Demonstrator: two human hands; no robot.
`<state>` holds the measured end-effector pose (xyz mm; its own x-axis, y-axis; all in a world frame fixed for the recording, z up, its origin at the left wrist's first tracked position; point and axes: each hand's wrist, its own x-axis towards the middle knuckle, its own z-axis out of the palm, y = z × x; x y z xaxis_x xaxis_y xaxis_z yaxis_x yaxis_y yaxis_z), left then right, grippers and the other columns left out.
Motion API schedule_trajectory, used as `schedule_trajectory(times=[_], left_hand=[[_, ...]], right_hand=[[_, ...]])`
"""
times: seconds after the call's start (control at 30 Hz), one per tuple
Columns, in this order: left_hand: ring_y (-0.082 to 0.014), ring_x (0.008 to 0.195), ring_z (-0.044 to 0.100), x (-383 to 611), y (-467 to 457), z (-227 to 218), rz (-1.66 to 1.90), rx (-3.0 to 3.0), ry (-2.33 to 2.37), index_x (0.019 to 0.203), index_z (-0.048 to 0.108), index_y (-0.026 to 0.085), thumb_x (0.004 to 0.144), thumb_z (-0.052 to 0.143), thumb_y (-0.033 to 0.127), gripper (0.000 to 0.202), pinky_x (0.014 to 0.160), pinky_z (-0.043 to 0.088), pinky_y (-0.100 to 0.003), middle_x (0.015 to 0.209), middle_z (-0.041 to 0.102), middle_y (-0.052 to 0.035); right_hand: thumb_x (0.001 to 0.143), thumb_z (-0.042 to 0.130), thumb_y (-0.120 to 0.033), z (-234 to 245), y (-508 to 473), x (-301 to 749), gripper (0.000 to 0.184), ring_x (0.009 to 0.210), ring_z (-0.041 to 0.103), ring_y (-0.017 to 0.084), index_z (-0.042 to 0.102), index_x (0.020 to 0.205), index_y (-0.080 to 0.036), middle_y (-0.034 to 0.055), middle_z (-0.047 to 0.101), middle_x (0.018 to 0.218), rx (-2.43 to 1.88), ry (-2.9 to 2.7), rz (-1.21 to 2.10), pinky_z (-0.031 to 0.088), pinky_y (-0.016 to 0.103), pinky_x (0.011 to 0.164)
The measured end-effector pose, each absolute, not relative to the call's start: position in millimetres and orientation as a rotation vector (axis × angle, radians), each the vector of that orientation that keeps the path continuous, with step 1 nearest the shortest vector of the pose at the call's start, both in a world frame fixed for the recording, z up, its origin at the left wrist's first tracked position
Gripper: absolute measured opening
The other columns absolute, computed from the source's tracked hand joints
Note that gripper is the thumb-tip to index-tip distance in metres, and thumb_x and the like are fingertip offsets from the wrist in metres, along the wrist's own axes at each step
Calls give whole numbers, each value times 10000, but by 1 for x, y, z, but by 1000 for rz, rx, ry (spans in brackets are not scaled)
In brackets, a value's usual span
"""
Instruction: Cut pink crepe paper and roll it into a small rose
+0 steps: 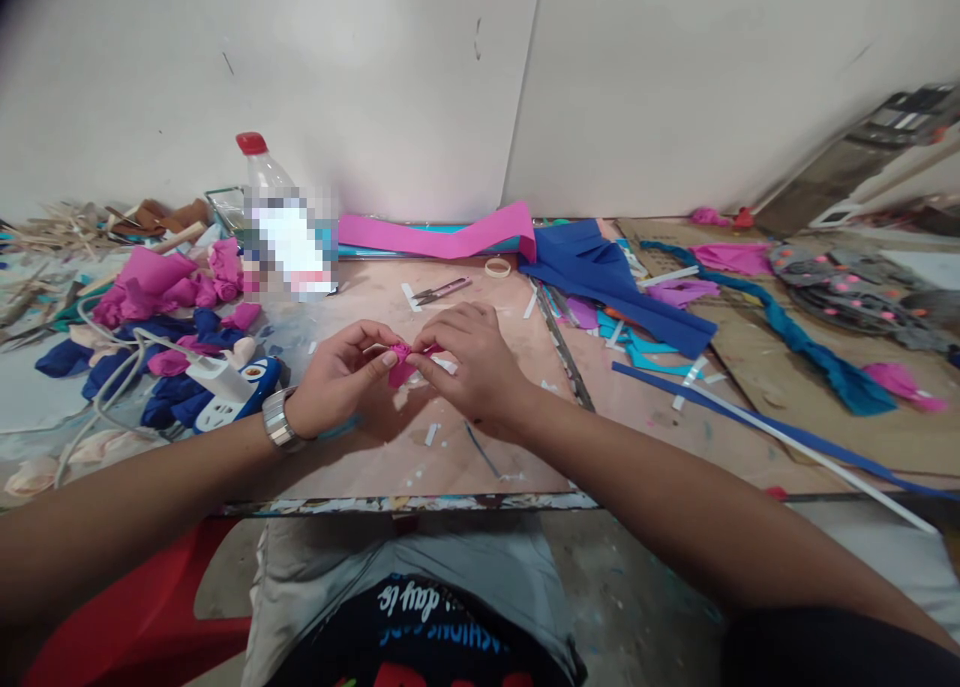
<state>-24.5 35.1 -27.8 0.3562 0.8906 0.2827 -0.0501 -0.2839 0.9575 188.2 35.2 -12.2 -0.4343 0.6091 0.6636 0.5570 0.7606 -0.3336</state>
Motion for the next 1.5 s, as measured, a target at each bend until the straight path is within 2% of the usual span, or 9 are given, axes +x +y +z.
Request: schedule_trajectory(times=[0.3,0.43,0.63,0.87,1.1,1.37,1.5], left_hand=[[-175,912,678,-25,35,-26,1097,1645,778,1049,684,161,861,774,363,290,862,555,-323,1045,731,-92],[-169,928,684,-26,36,-28,1099,1597,760,1087,673,169,906,728,367,273,871,559,-317,1058,730,-83],[-172,952,695,-25,36,-29,1108,1546,764,1092,672,178,917,715,361,256,885,555,-315,1083,738,-80],[-174,928,720,-24,37,-27,1080,1536,709,1070,689,169,908,725,349,245,888,581,-334,1039,766,-87],[-198,1037,694,-25,36,-25,1101,1629,738,1077,733,196,918,708,350,223,942,569,-363,1124,741,-90],[-203,976,692,-25,35,-22,1055,1677,799,1119,732,168,897,732,346,285,918,566,-373,1115,744,-109],[-214,1064,682,-26,36,-26,1082,1659,758,1118,718,177,928,696,346,255,978,546,-379,1155,730,-103]], right_hand=[[959,663,-390,-11,33,187,188,892,638,216,654,872,-224,17,713,874,-887,-2124,88,345,425,919],[944,679,-406,-10,32,188,193,899,641,221,658,878,-225,15,720,876,-878,-2116,108,344,428,926],[926,676,-323,-9,33,189,91,926,635,226,675,910,-233,21,734,922,-883,-2127,87,345,432,933],[937,680,-353,-9,33,189,140,882,640,220,666,866,-234,19,723,873,-890,-2105,83,364,433,919],[939,687,-359,-9,32,189,138,899,641,221,677,872,-239,15,732,889,-902,-2107,102,364,436,940],[959,679,-396,-9,34,187,188,873,644,212,690,865,-233,15,735,870,-880,-2100,73,369,425,913],[951,692,-407,-11,35,188,182,893,654,221,696,885,-237,21,746,879,-891,-2099,81,379,427,914]])
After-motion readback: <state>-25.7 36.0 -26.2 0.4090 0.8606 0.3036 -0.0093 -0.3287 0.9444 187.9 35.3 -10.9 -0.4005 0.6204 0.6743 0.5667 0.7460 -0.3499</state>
